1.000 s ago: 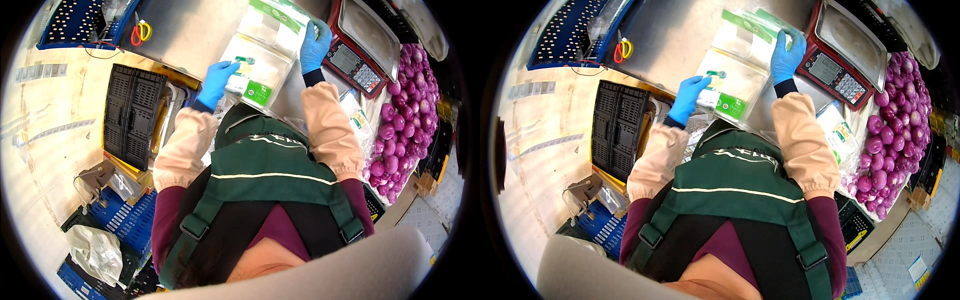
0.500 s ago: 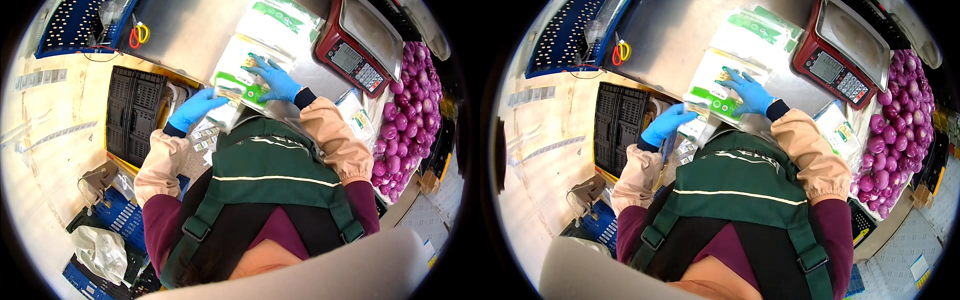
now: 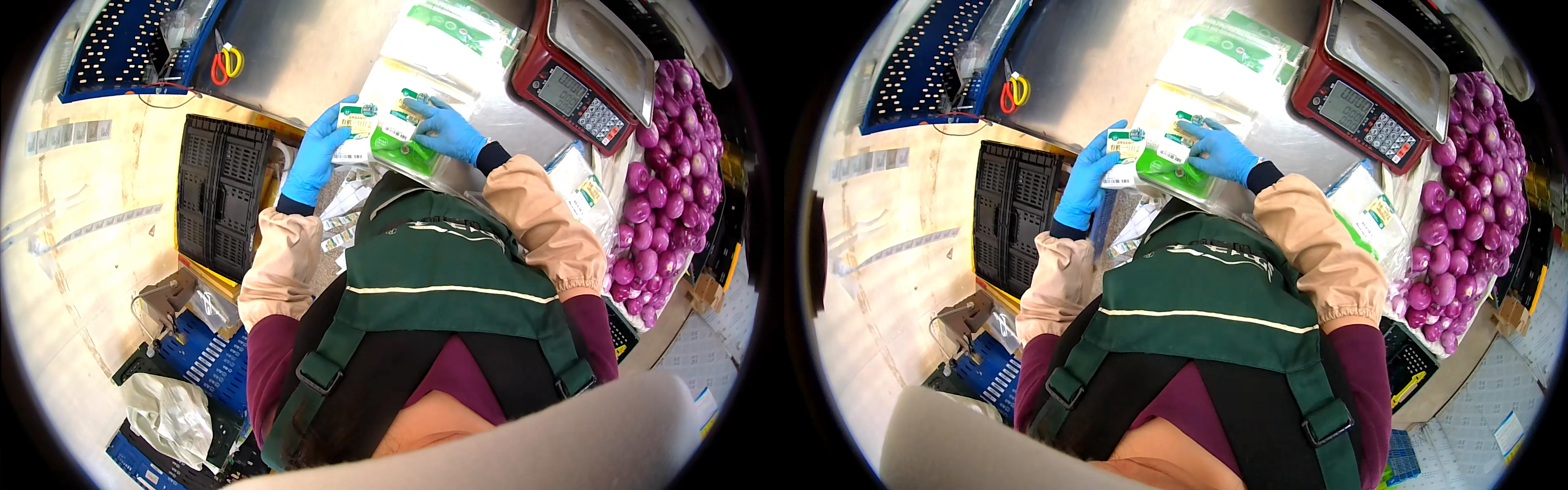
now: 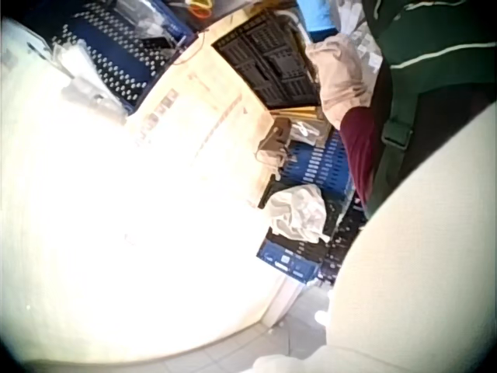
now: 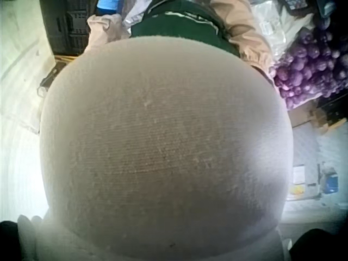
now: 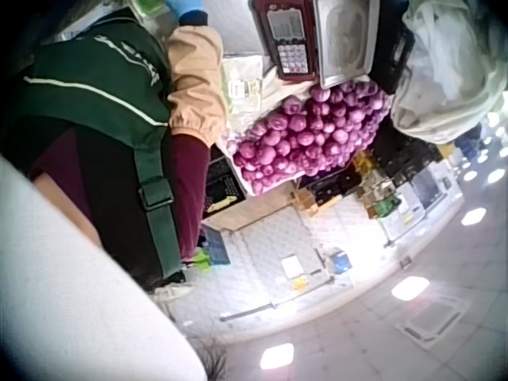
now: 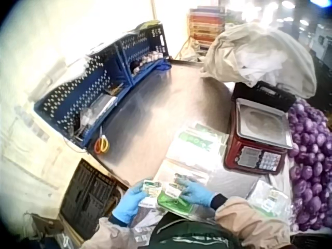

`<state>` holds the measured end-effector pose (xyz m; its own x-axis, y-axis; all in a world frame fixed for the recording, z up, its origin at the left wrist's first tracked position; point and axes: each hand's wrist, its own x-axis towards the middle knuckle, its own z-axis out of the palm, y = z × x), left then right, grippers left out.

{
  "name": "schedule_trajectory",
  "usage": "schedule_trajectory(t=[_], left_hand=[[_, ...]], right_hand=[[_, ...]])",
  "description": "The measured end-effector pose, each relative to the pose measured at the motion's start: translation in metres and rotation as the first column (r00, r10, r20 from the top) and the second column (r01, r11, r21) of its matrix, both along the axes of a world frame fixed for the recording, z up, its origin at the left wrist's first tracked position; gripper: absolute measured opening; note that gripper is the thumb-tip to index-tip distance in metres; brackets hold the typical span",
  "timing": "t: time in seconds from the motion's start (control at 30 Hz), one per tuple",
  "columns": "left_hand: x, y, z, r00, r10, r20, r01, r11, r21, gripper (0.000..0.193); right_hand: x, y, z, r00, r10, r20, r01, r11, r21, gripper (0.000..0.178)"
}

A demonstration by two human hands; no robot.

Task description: The person stands at a stainless steel counter and repeatedly applies small green and white labels to clear plastic bags containing white produce. They peel each label from a backing sheet and smooth it onto the bag, then place the labeled bag into a white plastic basket.

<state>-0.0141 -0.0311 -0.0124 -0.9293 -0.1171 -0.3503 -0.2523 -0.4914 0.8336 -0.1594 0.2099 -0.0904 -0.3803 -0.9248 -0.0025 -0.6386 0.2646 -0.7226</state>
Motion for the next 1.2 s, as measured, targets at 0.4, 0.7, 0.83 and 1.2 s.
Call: schedule_trajectory(t=[0.4,0.7,0.83,1.2], left_hand=[[-0.005,-0.006,-0.001,1.0,0.007,-0.026,-0.006,0.999,0.053,0.049],[-0.041,0.03,-0.048,0.969,0.104,0.223,-0.072,0.987,-0.146,0.026],[-0.077,0.052,-0.075,0.983,0.071,0.172,-0.018,0.956,-0.292,0.03],[0.029,-0.009,0.002,0.857,-0.385,0.343,0.438,0.894,-0.093,0.035]], right_hand=[[0.016,0.003,0.002,0.998,0.008,-0.063,-0.01,0.999,-0.038,0.015],[-0.062,-0.005,0.072,0.597,-0.78,0.19,0.712,0.406,-0.573,0.022],[-0.021,-0.035,0.036,0.869,-0.463,0.176,0.489,0.859,-0.155,0.034],[0.009,0.007,0.015,0.998,0.001,-0.066,0.001,0.999,0.041,0.046]])
